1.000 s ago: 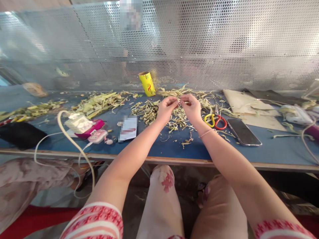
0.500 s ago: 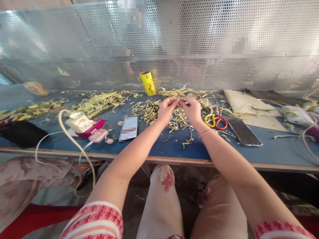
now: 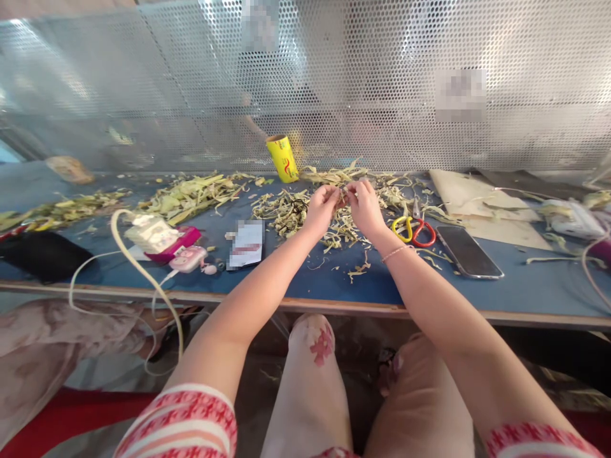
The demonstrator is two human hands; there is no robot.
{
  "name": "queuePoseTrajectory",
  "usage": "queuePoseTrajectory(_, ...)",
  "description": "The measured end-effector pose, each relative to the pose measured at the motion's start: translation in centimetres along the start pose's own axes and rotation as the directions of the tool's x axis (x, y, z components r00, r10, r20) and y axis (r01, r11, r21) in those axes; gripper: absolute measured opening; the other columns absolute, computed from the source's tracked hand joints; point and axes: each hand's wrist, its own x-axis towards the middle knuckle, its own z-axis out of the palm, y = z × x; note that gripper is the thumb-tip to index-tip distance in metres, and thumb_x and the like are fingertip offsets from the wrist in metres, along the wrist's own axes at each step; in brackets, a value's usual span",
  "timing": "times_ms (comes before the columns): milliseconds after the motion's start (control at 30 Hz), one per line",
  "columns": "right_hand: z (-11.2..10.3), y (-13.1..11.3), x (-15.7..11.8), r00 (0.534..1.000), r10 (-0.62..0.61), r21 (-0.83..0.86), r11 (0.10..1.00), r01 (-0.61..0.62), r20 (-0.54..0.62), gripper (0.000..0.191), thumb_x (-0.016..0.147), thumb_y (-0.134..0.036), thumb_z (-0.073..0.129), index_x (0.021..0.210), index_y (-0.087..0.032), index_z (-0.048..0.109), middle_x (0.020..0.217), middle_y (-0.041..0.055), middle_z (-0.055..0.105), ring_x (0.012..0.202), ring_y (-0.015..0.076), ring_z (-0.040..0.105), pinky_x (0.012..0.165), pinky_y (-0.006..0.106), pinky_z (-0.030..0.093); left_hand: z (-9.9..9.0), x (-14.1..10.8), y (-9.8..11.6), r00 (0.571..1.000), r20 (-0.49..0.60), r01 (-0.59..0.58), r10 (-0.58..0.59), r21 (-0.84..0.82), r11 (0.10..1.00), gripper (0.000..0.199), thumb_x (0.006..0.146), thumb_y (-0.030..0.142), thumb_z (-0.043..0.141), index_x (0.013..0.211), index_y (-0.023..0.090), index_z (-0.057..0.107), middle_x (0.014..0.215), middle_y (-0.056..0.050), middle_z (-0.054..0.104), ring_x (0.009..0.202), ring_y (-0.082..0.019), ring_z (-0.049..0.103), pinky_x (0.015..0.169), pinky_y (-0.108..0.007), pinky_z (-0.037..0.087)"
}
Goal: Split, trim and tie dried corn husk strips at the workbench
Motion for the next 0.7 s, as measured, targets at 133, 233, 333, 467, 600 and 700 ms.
queuePoseTrajectory(133, 0.1, 0.5, 0.0, 1.0, 0.004, 0.001, 1.0, -0.004, 0.012, 0.018, 0.09, -0.017, 0.04, 0.094, -0.021, 0.057, 0.094, 0.0094, 0.058, 0.095, 0.0223, 0.053, 0.091, 0.043, 0.045, 0.0, 0.2, 0.0, 0.998, 0.027, 0.06, -0.059, -0.014, 0.998, 0.011, 0.075, 0.007, 0.061, 0.08, 0.016, 0.057, 0.075, -0.002, 0.064, 0.089, -0.016, 0.066, 0.09, -0.035, 0.049)
queuePoseTrajectory(233, -0.1, 0.4, 0.0, 1.0, 0.011, -0.011, 1.0, -0.011, -0.009, 0.019, 0.088, -0.015, 0.042, 0.093, -0.021, 0.06, 0.093, 0.0082, 0.06, 0.092, 0.0208, 0.054, 0.088, 0.04, 0.047, -0.1, 0.3, -0.2, 0.998, 0.035, 0.053, -0.053, 0.011, 0.999, 0.021, 0.07, 0.002, 0.062, 0.084, 0.016, 0.055, 0.076, -0.001, 0.065, 0.085, -0.015, 0.066, 0.089, -0.034, 0.049)
queuePoseTrajectory(333, -0.3, 0.2, 0.0, 1.0, 0.029, -0.009, 1.0, -0.029, -0.011, 0.019, 0.087, -0.013, 0.045, 0.09, -0.021, 0.062, 0.09, 0.0074, 0.061, 0.089, 0.0197, 0.056, 0.086, 0.038, 0.048, -0.2, 0.3, -0.4, 1.0, 0.021, 0.019, -0.02, 0.042, 0.999, 0.027, 0.07, 0.004, 0.066, 0.088, 0.018, 0.05, 0.07, 0.003, 0.063, 0.075, -0.012, 0.065, 0.085, -0.032, 0.049)
queuePoseTrajectory(467, -0.3, -0.1, -0.1, 0.999, 0.047, 0.01, 0.999, -0.047, 0.015, 0.018, 0.086, -0.014, 0.047, 0.088, -0.02, 0.064, 0.089, 0.0071, 0.064, 0.088, 0.02, 0.059, 0.084, 0.038, 0.049, -0.5, 0.3, -0.5, 1.0, -0.028, -0.012, 0.014, 0.079, 0.997, 0.033, 0.07, 0.009, 0.07, 0.087, 0.02, 0.044, 0.065, 0.006, 0.063, 0.066, -0.009, 0.063, 0.08, -0.029, 0.05)
queuePoseTrajectory(600, -0.1, -0.2, 0.1, 0.997, 0.074, 0.039, 0.996, -0.075, 0.026, 0.019, 0.085, -0.015, 0.048, 0.086, -0.021, 0.066, 0.088, 0.006, 0.067, 0.087, 0.0208, 0.061, 0.084, 0.039, 0.049, -1.0, 0.6, -0.5, 0.999, -0.034, -0.005, 0.011, 0.164, 0.986, 0.029, 0.068, 0.013, 0.074, 0.083, 0.018, 0.049, 0.071, 0.002, 0.065, 0.067, -0.01, 0.063, 0.076, -0.028, 0.05)
queuePoseTrajectory(700, 0.1, -0.1, 0.2, 0.992, 0.125, 0.078, 0.989, -0.127, 0.023, 0.018, 0.084, -0.015, 0.049, 0.084, -0.02, 0.066, 0.087, 0.0056, 0.069, 0.087, 0.0207, 0.061, 0.084, 0.038, 0.049, -1.2, 0.7, -0.6, 0.998, -0.023, -0.05, 0.055, 0.195, 0.98, 0.027, 0.065, 0.016, 0.076, 0.083, 0.017, 0.055, 0.078, 0.001, 0.064, 0.069, -0.01, 0.063, 0.072, -0.027, 0.051)
